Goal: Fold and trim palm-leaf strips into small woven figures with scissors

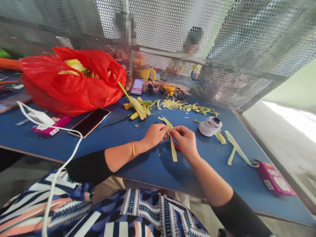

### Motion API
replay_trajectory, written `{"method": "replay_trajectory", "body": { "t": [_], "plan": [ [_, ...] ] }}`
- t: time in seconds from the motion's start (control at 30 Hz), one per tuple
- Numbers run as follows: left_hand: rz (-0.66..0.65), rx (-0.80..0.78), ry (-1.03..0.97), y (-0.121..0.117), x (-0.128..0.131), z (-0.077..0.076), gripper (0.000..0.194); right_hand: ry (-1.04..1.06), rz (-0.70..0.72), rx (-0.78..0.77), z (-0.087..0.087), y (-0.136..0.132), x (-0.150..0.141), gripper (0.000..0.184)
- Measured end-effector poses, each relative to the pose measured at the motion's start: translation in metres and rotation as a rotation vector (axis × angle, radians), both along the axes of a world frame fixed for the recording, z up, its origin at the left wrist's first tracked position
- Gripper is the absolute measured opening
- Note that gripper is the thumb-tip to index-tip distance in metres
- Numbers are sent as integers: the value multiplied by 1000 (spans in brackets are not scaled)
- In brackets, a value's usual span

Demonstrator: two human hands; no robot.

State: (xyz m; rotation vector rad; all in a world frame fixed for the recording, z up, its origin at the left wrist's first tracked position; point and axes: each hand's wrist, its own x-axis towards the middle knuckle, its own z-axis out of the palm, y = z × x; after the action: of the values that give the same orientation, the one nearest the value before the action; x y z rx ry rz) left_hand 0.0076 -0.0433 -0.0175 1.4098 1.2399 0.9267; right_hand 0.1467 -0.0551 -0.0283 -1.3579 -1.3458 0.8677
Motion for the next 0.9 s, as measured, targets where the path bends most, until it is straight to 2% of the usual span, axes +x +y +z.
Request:
{"method": "replay_trajectory", "body": {
  "t": [0.1,0.17,0.2,0.27,0.4,0.5,0.57,0.67,0.8,0.9],
  "plan": [
    [-43,-335,-298,3,-2,0,31,-186,50,240,0,-1,0,14],
    [-71,-457,-387,5,-5,1,31,-254,119,350,-1,-1,1,11],
    [-78,-478,-401,5,-6,1,31,-247,148,354,-2,0,1,11],
    [-85,-460,-403,5,-8,2,32,-152,171,266,-4,2,2,12],
    [-76,-361,-341,3,-9,-1,31,173,184,10,-5,7,-1,27],
    [-74,-276,-280,3,-8,-4,33,385,247,-66,-1,6,-3,39],
    [-89,-263,-284,4,-8,-5,34,471,329,-104,4,4,-2,40],
    [-77,-319,-312,6,-10,-3,35,512,409,-79,11,1,5,32],
    [-74,-379,-353,8,-12,3,34,488,343,81,17,2,14,22],
    [-66,-371,-364,8,-13,5,33,504,317,75,20,3,16,24]
  ]
}}
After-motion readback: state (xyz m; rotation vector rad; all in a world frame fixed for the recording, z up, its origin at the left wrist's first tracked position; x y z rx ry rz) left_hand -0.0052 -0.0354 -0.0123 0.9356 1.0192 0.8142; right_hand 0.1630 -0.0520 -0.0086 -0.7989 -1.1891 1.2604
